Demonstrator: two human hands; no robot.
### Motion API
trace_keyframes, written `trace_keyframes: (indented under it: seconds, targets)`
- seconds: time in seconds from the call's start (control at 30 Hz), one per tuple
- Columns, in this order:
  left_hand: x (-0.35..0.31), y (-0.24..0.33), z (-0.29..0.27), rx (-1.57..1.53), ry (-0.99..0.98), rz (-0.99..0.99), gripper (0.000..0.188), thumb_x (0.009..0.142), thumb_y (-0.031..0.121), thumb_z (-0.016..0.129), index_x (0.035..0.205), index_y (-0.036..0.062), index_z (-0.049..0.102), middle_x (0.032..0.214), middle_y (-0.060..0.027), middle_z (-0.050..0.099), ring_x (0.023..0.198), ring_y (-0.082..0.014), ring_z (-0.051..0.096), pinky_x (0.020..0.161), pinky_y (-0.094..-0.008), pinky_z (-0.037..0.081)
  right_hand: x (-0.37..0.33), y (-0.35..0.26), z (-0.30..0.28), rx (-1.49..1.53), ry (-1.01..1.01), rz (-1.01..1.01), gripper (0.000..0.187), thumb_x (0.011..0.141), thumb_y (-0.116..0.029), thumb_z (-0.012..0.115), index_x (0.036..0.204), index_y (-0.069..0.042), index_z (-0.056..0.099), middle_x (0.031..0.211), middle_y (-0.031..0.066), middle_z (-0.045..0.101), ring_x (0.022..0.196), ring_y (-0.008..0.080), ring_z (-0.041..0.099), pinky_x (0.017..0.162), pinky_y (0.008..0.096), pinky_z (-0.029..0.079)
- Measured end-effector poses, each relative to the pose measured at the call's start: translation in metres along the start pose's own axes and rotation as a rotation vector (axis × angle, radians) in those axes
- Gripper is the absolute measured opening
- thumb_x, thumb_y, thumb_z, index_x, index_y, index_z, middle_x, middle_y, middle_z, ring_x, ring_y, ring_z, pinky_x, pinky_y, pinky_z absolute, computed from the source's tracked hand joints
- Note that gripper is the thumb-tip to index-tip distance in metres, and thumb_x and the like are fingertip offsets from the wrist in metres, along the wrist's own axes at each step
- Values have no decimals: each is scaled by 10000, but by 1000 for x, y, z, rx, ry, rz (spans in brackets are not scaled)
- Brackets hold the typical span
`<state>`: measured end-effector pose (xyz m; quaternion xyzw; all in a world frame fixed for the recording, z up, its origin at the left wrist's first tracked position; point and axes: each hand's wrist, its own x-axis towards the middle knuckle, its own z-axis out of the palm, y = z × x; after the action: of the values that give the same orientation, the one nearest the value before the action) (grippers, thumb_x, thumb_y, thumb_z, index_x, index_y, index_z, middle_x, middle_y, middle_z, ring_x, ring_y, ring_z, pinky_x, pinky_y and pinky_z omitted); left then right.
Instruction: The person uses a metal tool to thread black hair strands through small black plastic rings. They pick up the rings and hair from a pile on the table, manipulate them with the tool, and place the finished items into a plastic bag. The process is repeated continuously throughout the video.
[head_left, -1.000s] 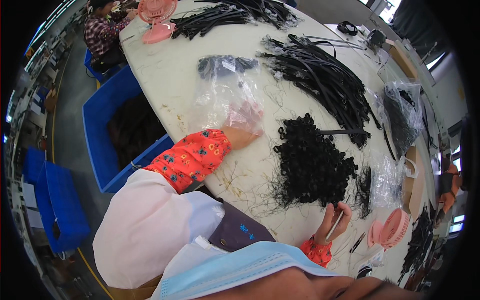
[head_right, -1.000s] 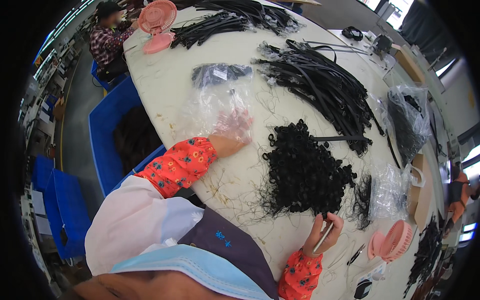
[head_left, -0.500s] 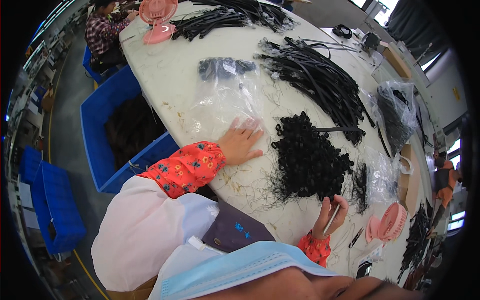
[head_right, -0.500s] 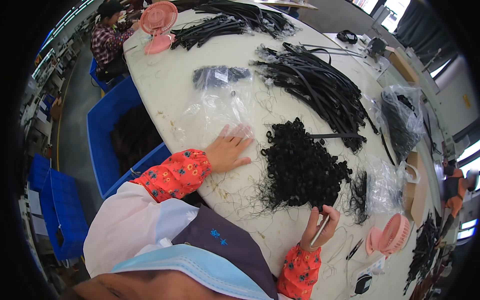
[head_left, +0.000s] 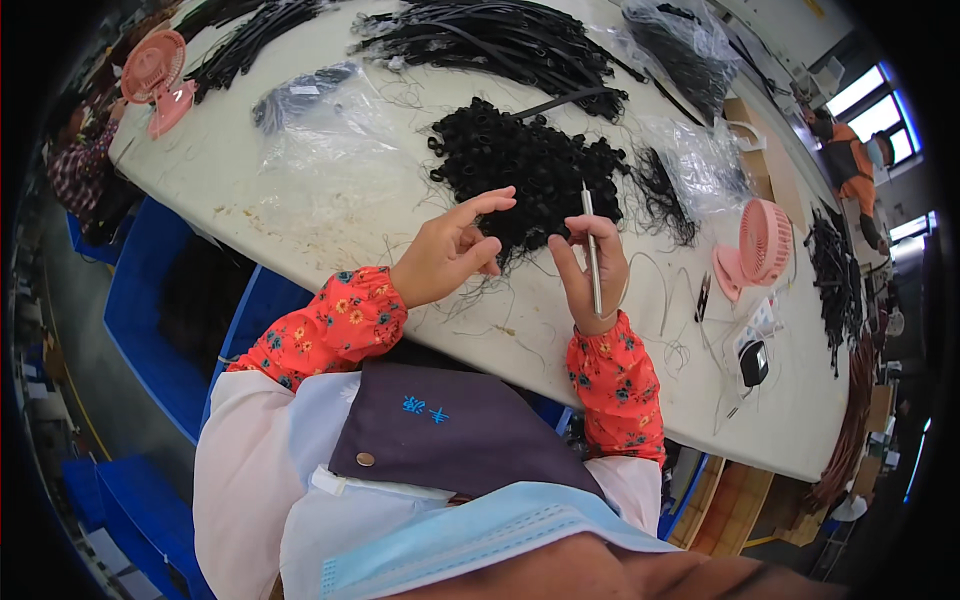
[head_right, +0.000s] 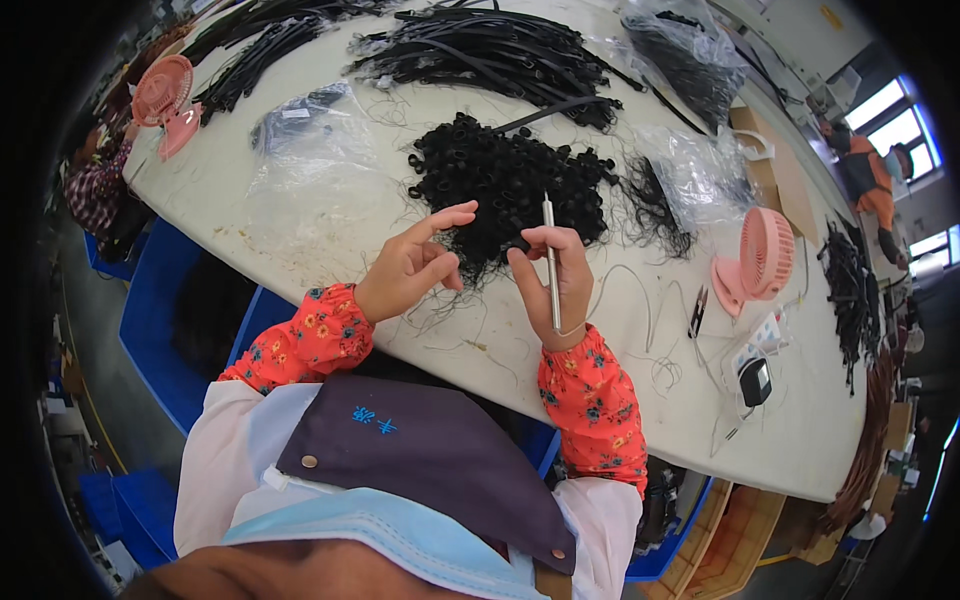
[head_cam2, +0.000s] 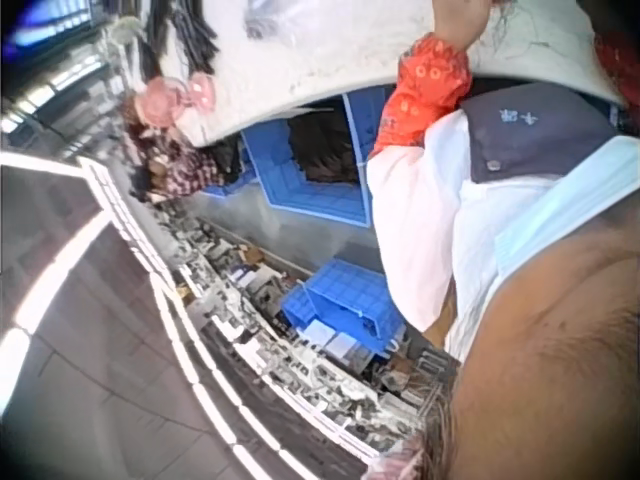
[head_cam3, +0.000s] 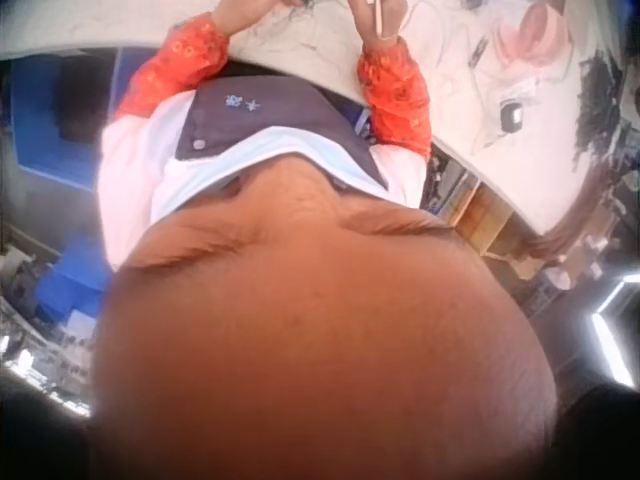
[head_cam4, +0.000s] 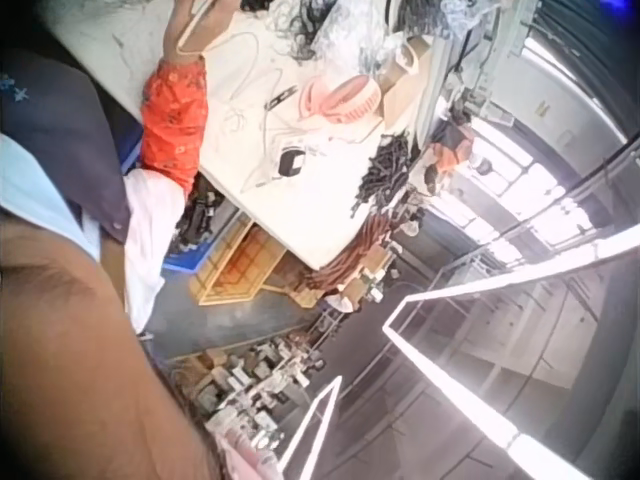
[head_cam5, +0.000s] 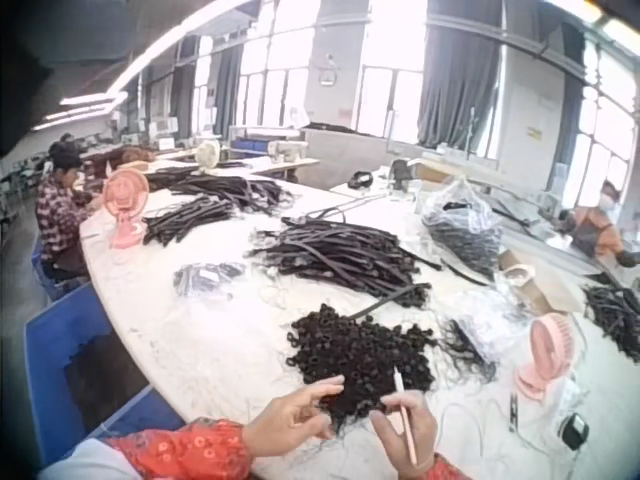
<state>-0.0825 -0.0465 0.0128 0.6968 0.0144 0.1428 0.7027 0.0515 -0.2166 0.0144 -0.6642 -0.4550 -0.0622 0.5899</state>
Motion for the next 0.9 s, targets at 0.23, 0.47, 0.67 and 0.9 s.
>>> trace_keyframes:
  seconds: [0.23,0.47,0.67,0.9]
  targets:
    - [34,-9,24,-166,-116,-106,266,958,121,560,1191,-5,531,945,-40,648,825,-97,625,729,-236,516,-3,0,3,86,27,50,284,786,12,709,1037,-46,589,885,32,586,764,102,559,691,232,469]
    - [35,-14,13,7,-35,-126,153,931,140,612,1028,22,620,812,33,594,662,-15,508,584,-180,415,-2,2,9,161,-9,101,291,781,38,697,1040,-40,591,895,34,601,776,102,577,711,234,480]
    - [31,-8,10,-153,-16,-289,193,894,178,661,1017,33,633,750,44,588,605,-11,464,543,-176,367,-2,4,11,-92,-23,-129,309,759,70,681,1030,-54,602,892,78,592,762,180,613,672,271,499]
    - [30,-22,-2,-71,-4,-306,164,884,138,664,1011,36,643,758,23,608,605,-40,498,550,-196,391,-3,6,16,-151,-89,-194,309,753,87,676,1011,-73,624,900,103,598,755,233,623,649,298,508]
